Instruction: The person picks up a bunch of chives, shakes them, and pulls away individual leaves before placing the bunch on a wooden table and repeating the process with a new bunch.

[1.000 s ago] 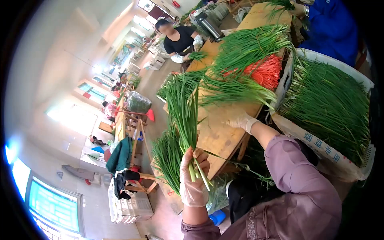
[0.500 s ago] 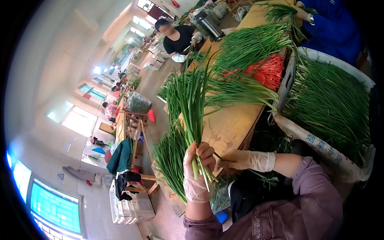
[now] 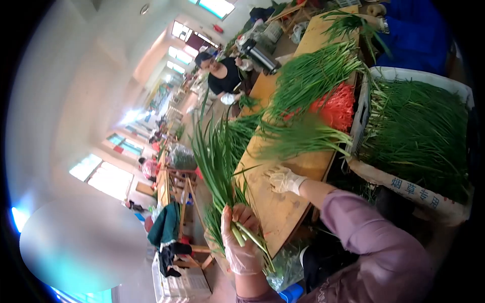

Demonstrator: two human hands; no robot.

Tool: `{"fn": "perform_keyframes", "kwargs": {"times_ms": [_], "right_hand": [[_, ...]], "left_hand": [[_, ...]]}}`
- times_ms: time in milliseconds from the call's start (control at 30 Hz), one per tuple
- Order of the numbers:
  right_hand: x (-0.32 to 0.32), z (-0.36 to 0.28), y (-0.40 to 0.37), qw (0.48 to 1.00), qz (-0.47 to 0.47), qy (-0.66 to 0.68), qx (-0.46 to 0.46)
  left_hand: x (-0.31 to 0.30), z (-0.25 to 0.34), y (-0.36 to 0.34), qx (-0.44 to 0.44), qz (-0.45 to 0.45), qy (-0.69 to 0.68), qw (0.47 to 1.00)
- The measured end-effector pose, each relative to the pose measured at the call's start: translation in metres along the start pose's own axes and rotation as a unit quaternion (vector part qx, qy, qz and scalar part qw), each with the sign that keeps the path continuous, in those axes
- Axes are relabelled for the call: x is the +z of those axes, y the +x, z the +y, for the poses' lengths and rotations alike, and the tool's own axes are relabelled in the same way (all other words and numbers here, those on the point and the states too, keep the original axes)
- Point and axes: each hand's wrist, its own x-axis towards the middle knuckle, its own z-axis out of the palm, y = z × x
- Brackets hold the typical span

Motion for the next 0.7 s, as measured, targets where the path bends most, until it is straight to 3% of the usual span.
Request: {"fn": "perform_keyframes", "kwargs": {"times_ms": [67, 133, 200, 267, 333, 400, 467, 500, 533, 600, 633, 667, 700], "right_hand": [[0.028, 0.006, -0.009, 0.989, 0.001, -0.058, -0.136], [-0.01, -0.006, -0.044, 0.965, -0.141, 0.142, -0.169], [-0.032, -0.012, -0.107, 0.958, -0.021, 0.195, -0.207], [-0.06, -0.001, -0.149, 0.923, 0.027, 0.235, -0.303], [-0.079, 0.03, -0.178, 0.875, -0.164, 0.443, -0.108], [-0.14, 0.06, -0.193, 0.963, 0.081, 0.256, 0.03], [-0.174, 0.079, -0.19, 0.946, 0.142, 0.112, 0.271], [-0.178, 0.095, -0.185, 0.934, 0.1, 0.076, 0.334], [-0.174, 0.111, -0.181, 0.917, 0.059, 0.038, 0.393], [-0.156, 0.128, -0.173, 0.898, 0.002, 0.094, 0.43], [-0.154, 0.125, -0.167, 0.902, -0.026, 0.105, 0.419], [-0.145, 0.125, -0.16, 0.915, -0.009, 0.111, 0.387], [-0.127, 0.123, -0.152, 0.956, 0.011, 0.006, 0.295]], "left_hand": [[-0.005, 0.003, 0.002, 0.054, 0.049, 0.014, 0.997], [-0.019, 0.006, 0.012, 0.025, 0.01, 0.018, 0.999], [-0.033, 0.0, 0.019, 0.065, 0.047, 0.123, 0.989], [-0.069, -0.009, 0.034, -0.015, 0.11, 0.097, 0.989], [-0.099, -0.034, 0.05, -0.043, 0.102, 0.166, 0.98], [-0.14, -0.061, 0.062, -0.119, 0.131, 0.085, 0.981], [-0.172, -0.081, 0.062, -0.181, 0.144, 0.002, 0.973], [-0.175, -0.089, 0.059, -0.203, 0.129, -0.06, 0.969], [-0.177, -0.094, 0.052, -0.182, 0.182, -0.035, 0.966], [-0.171, -0.096, 0.043, -0.192, 0.212, -0.087, 0.954], [-0.178, -0.099, 0.039, -0.192, 0.154, -0.08, 0.966], [-0.185, -0.1, 0.034, -0.186, 0.156, -0.085, 0.966], [-0.187, -0.1, 0.03, -0.168, 0.135, -0.065, 0.974]]}}
